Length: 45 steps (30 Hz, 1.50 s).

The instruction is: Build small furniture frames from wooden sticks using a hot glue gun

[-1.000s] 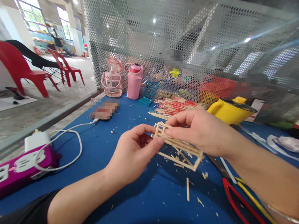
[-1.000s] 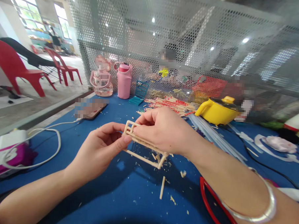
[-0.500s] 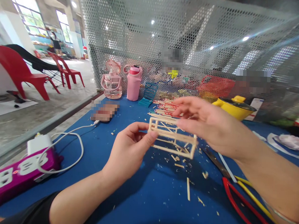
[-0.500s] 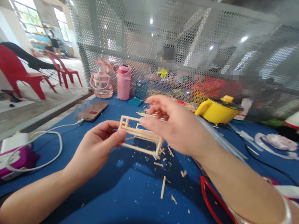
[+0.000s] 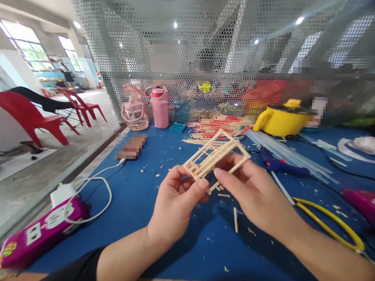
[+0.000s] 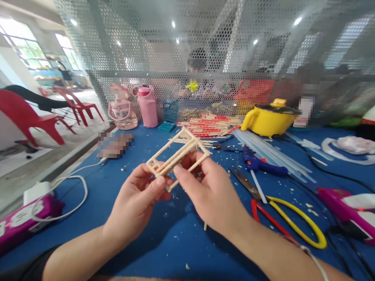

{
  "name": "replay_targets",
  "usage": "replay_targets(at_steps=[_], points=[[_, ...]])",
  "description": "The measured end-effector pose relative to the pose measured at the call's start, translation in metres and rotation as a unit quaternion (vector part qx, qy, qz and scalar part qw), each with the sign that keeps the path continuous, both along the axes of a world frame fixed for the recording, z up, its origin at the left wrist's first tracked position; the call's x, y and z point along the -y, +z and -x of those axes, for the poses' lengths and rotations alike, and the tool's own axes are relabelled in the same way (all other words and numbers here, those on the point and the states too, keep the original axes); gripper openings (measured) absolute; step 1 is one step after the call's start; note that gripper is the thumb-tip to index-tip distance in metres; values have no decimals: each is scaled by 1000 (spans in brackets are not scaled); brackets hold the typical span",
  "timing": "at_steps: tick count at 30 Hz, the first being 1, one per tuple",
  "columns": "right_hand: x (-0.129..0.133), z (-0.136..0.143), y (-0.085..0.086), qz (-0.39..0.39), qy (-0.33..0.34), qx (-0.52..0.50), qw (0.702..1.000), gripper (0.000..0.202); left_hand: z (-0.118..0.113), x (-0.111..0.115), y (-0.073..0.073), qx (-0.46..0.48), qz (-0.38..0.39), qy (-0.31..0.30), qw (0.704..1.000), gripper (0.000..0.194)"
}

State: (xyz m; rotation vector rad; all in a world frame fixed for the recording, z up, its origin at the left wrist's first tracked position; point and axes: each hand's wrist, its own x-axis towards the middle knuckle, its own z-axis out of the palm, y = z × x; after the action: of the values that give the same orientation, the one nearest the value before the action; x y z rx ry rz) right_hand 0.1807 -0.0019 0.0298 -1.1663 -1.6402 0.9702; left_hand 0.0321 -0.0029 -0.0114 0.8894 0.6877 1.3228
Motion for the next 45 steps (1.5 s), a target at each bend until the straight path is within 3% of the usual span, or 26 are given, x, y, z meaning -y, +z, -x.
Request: replay_targets(at_steps=[4, 8, 13, 16, 21, 29, 39, 45], points=[[-16, -19, 11, 4, 42, -7, 999, 18, 5, -1, -2, -79, -36, 2, 996, 32], [-33, -40, 2, 30, 118, -110, 986, 16, 11, -13, 1, -56, -31, -5, 998, 38], [-40, -54, -8, 10, 141, -150, 978, 9, 0, -32, 15, -81, -30, -146, 985, 42], [-38, -54, -8, -8, 132, -133, 982, 9, -9, -29, 17, -75, -43, -172, 981, 36], [-30, -42, -12, -17, 89, -118, 989, 15, -10, -11, 9, -48, -14, -166, 985, 30], [-25, -27, -26, -116, 54, -153, 980, 14, -12, -4, 10, -71, 19, -122, 990, 18], [-25, -21, -32, -137, 37, -136, 981, 15, -5, -7, 10, -150, -21, -38, 988, 8], [-26, -22, -32, -135, 29, -130, 982, 15, -4, -9, 8, -167, -42, -22, 985, 9]])
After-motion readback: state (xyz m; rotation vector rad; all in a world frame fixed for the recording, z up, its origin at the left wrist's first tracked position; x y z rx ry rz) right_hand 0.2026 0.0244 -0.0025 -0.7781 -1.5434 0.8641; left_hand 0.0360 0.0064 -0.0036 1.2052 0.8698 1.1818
